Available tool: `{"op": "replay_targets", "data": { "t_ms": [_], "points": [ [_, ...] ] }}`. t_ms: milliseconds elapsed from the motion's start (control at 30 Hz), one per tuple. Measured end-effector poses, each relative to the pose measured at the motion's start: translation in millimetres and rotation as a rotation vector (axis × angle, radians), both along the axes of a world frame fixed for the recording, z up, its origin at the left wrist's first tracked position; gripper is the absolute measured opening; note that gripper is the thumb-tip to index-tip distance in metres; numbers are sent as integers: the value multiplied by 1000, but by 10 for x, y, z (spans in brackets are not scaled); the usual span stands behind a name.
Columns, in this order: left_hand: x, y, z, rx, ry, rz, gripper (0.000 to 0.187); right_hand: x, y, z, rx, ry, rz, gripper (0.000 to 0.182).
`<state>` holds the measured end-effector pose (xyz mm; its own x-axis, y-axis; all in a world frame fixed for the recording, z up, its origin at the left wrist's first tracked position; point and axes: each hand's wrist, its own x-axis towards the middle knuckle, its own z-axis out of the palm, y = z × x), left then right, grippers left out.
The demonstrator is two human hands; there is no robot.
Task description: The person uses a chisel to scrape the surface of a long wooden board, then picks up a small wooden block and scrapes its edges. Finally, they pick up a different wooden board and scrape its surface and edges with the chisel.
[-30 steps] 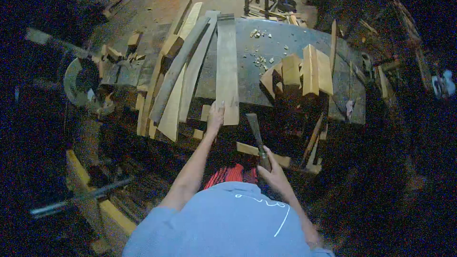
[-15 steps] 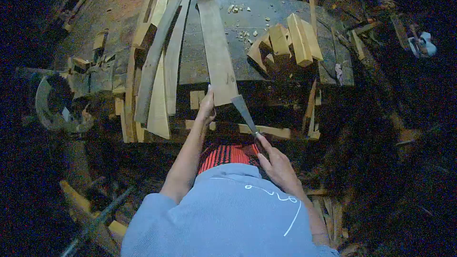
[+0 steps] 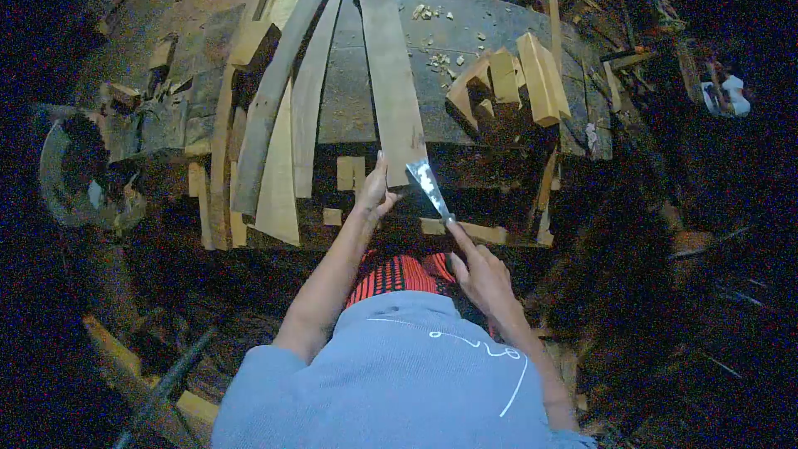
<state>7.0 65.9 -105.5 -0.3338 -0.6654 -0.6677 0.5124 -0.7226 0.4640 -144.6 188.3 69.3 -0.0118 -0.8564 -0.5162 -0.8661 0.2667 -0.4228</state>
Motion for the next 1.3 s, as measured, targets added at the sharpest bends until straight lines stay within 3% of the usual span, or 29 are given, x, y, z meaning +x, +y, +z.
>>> {"op": "replay_targets", "data": {
  "t_ms": [133, 333, 467, 600, 833, 1033, 1200, 1300],
  "points": [
    [26, -38, 321, 64, -14, -22, 58, 39, 18, 3, -24, 90, 51, 53],
    [42, -56, 384, 75, -48, -69, 58, 81, 15, 112, 98, 114, -5, 53],
    [12, -28, 154, -36, 56, -33, 59, 104, -34, -39, -16, 134, -5, 52],
    [14, -41, 217, 20, -19, -54, 62, 163, 6, 67, 114, 179, -26, 52],
    [-59, -1, -20, 16, -74, 55, 62, 166, 123, -49, -9, 70, -81, 50],
    [-3, -11, 253, -8, -186, -60, 66, 218, 113, -224, -78, 100, -99, 50],
    [1, -16, 88, -29, -203, -67, 67, 272, -77, -278, -137, 119, -78, 52],
    [-37, -2, -5, -47, -171, -22, 67, 278, 53, -215, -7, 137, -109, 51]
  ]
}}
